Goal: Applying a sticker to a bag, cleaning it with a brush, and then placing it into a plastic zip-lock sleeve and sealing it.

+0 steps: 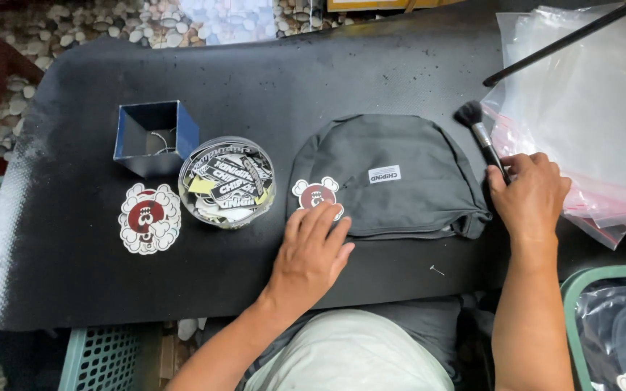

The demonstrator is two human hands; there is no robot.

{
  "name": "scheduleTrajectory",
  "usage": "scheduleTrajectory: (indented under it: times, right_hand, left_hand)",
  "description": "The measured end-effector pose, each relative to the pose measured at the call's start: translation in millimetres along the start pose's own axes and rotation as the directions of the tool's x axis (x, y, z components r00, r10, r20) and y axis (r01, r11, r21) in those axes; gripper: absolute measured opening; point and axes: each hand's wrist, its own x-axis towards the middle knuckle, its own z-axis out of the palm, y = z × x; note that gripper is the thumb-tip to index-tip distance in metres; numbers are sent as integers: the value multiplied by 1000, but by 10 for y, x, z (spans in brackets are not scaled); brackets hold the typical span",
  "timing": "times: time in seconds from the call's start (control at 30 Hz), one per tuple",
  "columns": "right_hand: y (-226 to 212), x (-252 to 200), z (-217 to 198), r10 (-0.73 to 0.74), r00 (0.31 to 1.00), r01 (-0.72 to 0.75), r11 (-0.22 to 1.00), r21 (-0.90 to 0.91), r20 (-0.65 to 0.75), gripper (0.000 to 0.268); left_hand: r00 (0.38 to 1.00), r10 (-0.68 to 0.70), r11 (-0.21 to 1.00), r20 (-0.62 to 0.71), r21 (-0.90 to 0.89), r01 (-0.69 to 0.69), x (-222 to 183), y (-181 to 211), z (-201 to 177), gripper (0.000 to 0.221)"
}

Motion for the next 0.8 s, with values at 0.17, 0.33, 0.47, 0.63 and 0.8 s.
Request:
scheduleTrajectory:
  times: [0.17, 0.33, 0.47, 0.63, 0.8]
  right_hand:
    - [-146, -103, -126, -69, 928, 137, 977, 162, -367, 17]
    - [-828, -366, -702, -122, 918, 258, 906, 336, -377, 30]
    - [-1509, -652, -691, -351, 903, 429, 766, 480, -247, 31]
    - [-1211, -396, -567, -316, 912, 385, 878, 284, -260, 22]
    - [-1316, -556, -975, -306, 951, 193, 685, 703, 37, 29]
  left_hand:
    - [995, 96, 992, 26, 83, -98, 238, -41, 18, 28]
    - [994, 109, 992, 27, 62, -111, 173, -103, 189, 19]
    - [987, 127, 991, -95, -35, -131, 73, -178, 372, 18]
    - [988, 100, 991, -119, -74, -109, 52, -178, 354, 18]
    - [996, 65, 997, -53, -31, -67, 118, -144, 223, 16]
